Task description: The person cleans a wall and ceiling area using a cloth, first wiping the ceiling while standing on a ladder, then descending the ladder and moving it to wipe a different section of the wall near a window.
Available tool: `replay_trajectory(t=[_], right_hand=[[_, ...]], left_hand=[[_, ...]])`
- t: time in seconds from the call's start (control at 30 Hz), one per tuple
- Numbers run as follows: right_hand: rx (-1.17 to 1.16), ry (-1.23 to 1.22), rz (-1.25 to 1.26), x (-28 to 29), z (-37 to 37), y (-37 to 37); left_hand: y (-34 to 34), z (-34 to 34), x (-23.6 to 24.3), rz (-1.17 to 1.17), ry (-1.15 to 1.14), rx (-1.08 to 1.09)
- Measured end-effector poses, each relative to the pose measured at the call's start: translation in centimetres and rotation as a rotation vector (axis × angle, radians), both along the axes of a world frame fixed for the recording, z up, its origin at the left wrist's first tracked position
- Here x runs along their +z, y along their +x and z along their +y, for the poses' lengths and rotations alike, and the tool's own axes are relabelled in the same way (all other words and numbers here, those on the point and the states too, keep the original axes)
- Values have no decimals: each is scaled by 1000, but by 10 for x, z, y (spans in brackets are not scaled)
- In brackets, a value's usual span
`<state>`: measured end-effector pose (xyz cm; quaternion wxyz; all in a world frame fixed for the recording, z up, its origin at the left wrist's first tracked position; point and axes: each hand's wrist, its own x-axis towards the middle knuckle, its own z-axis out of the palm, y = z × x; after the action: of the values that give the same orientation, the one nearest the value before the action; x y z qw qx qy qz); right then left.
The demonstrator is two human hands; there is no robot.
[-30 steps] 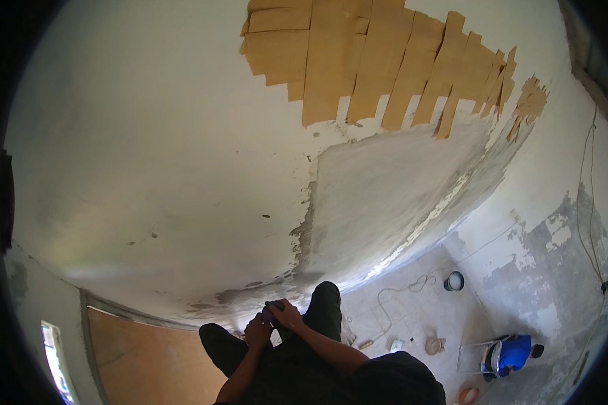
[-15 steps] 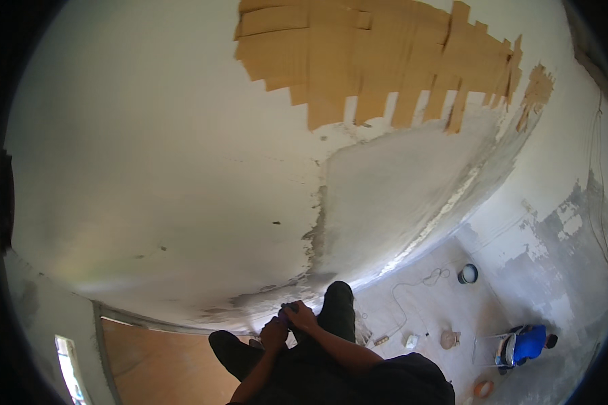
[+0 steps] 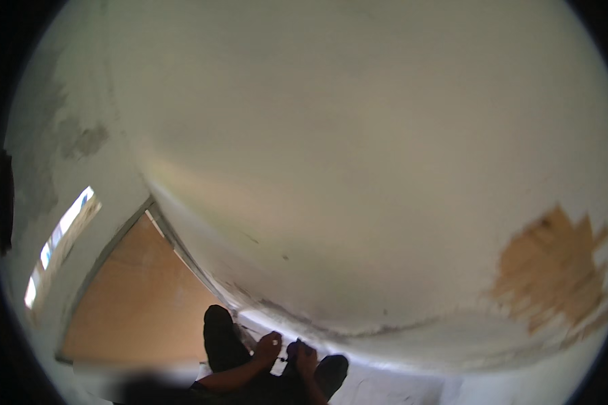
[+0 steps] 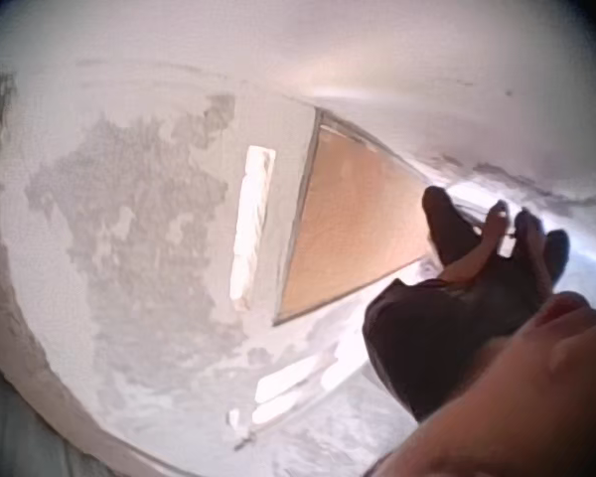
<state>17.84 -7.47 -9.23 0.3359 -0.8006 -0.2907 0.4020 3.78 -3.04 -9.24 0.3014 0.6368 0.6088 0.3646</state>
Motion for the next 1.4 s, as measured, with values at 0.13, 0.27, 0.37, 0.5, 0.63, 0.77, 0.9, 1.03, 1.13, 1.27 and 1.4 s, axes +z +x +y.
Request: replay_trajectory(t=[0.13, 0.27, 0.37, 0.5, 0.63, 0.77, 0.9, 1.03, 1.13, 1.27, 1.4], right_hand=[[54, -42, 161, -40, 2, 28], [237, 383, 558, 81, 8, -17], [283, 276, 457, 74, 35, -31], [362, 211, 371, 69, 64, -50], [407, 171, 334, 58, 84, -67], [436, 145, 300, 49, 95, -76], [390, 166, 208, 41, 95, -66], [477, 131, 195, 30, 71, -68], [450, 123, 127, 29, 49, -54], [468, 134, 65, 32, 31, -39], [461, 159, 8, 30, 25, -33]], left_hand=[[-6, 13, 10, 238, -85, 302], [-40, 13, -31, 433, -684, 326], [-65, 18, -53, 395, -776, 357], [-102, 29, -92, 313, -823, 359], [-143, 42, -142, 252, -834, 331], [-176, 51, -195, 204, -791, 301], [-169, 99, -213, 6, -796, 285], [-215, 68, -278, 76, -642, 378], [-211, 76, -293, 44, -671, 385], [-219, 70, -314, 44, -605, 454], [-222, 76, -312, 68, -608, 406]])
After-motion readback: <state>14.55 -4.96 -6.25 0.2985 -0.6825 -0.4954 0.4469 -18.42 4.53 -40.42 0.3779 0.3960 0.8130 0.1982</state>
